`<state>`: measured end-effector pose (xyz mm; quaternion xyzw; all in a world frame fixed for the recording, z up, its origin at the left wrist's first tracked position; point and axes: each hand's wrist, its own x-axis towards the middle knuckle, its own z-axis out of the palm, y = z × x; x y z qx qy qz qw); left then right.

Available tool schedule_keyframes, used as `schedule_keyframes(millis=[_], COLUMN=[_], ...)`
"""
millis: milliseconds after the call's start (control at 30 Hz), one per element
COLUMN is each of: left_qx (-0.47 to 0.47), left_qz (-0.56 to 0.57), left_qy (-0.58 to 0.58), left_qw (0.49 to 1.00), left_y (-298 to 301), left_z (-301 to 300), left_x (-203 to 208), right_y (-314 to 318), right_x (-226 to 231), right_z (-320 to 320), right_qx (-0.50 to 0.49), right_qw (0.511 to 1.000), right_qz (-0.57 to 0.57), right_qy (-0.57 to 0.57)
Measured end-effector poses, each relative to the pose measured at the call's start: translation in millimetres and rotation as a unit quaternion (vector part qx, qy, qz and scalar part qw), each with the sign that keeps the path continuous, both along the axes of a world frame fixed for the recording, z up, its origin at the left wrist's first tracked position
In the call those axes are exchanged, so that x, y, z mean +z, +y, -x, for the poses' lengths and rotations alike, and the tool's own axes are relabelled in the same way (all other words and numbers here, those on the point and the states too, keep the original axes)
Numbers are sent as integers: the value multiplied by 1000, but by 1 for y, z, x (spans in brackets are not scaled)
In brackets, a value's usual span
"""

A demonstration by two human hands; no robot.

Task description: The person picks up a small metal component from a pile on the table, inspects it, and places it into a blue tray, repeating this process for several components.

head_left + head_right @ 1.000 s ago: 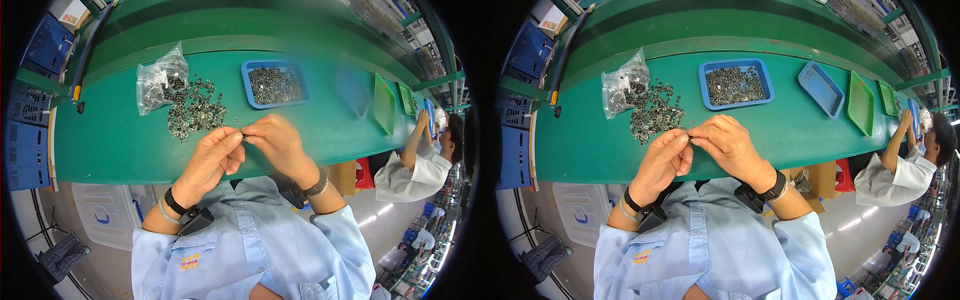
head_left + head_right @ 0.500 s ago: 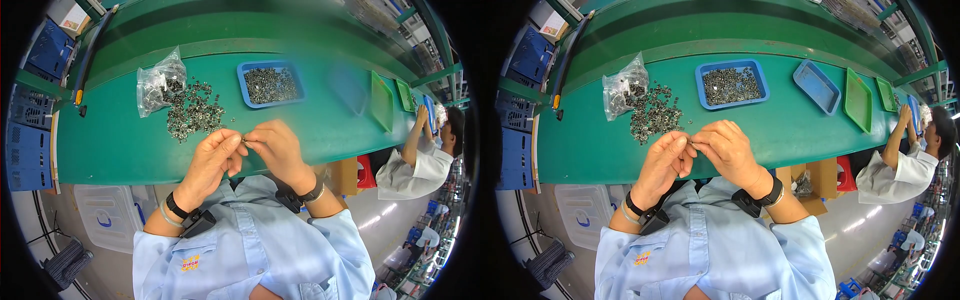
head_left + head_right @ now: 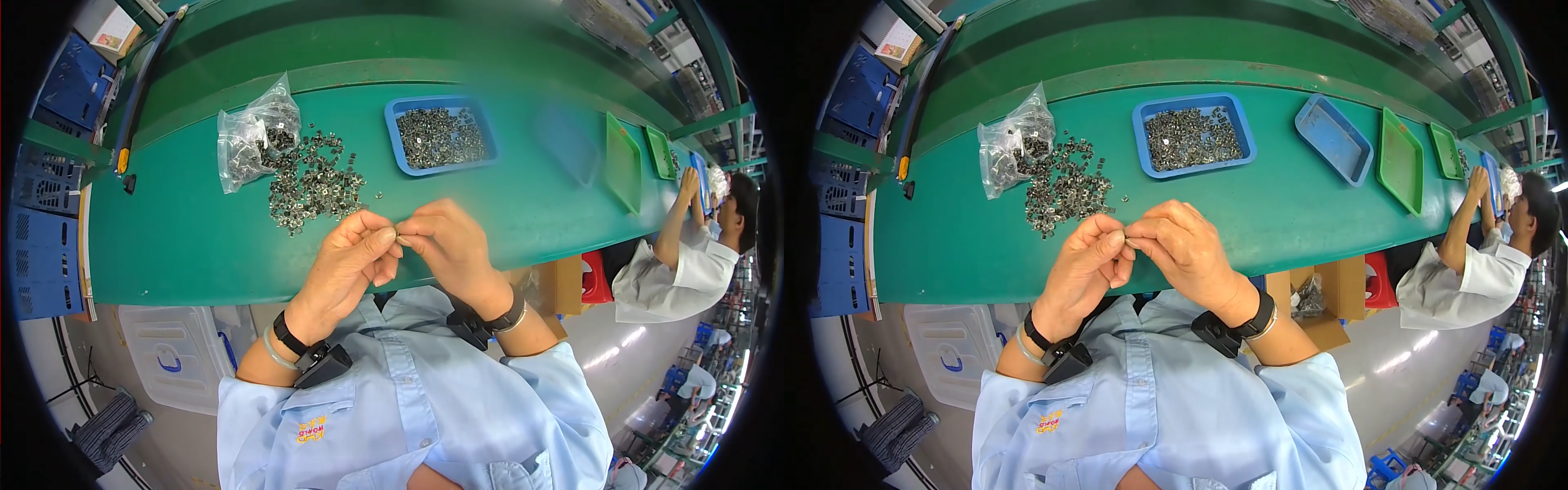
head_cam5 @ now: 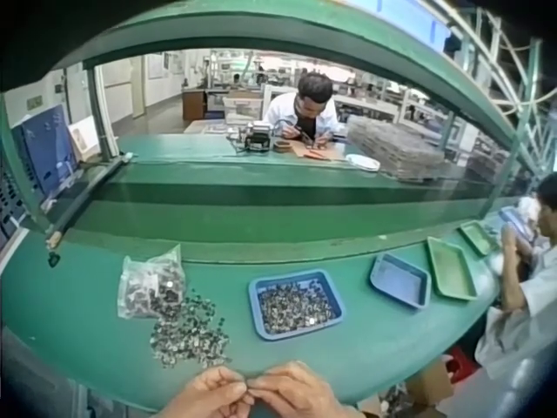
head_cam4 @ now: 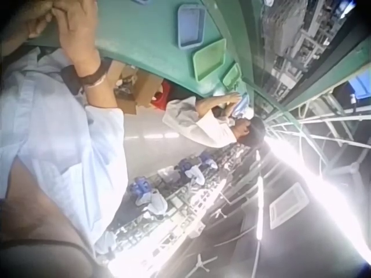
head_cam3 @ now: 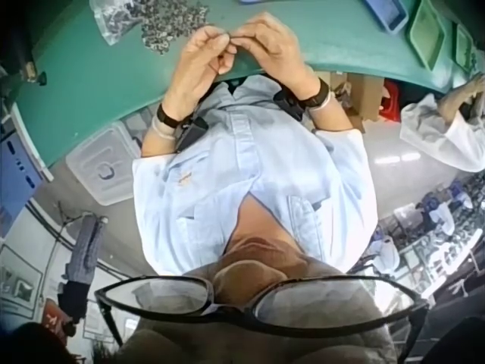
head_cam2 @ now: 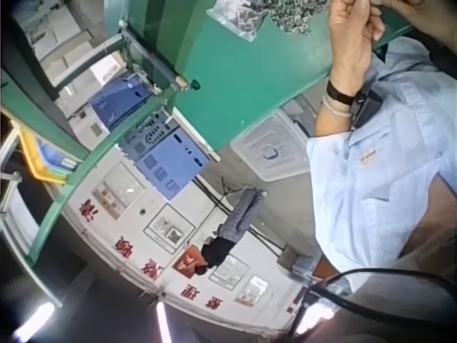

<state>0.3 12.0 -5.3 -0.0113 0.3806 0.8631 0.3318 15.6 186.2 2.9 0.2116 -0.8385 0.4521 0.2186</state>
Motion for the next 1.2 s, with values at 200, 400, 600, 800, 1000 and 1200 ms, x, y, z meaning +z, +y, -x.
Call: schedule_keyframes(millis=[200,400,600,800,1000,1200], left_qx=[1,20,-5,-28,-30,-36], left_qz=[-12,116,-32,-127,-130,-124], left_qy=[-14,40,-31,-57,-56,-42], left_qw=[1000,992,999,990,989,991], left_y=[0,1,0,3,4,2], left_z=[0,0,-2,-5,-6,-6], left_x=[-3,12,8,2,3,0], right_y=[-2,2,0,0,3,4], right_x=[-4,4,1,1,1,2], right_z=[0,2,-4,-6,-5,-2], right_qx=[-1,-14,11,48,49,61], right_qw=[999,997,992,982,990,994], right_qz=[24,-71,83,153,104,79], right_qy=[-30,28,-90,-104,-75,-49])
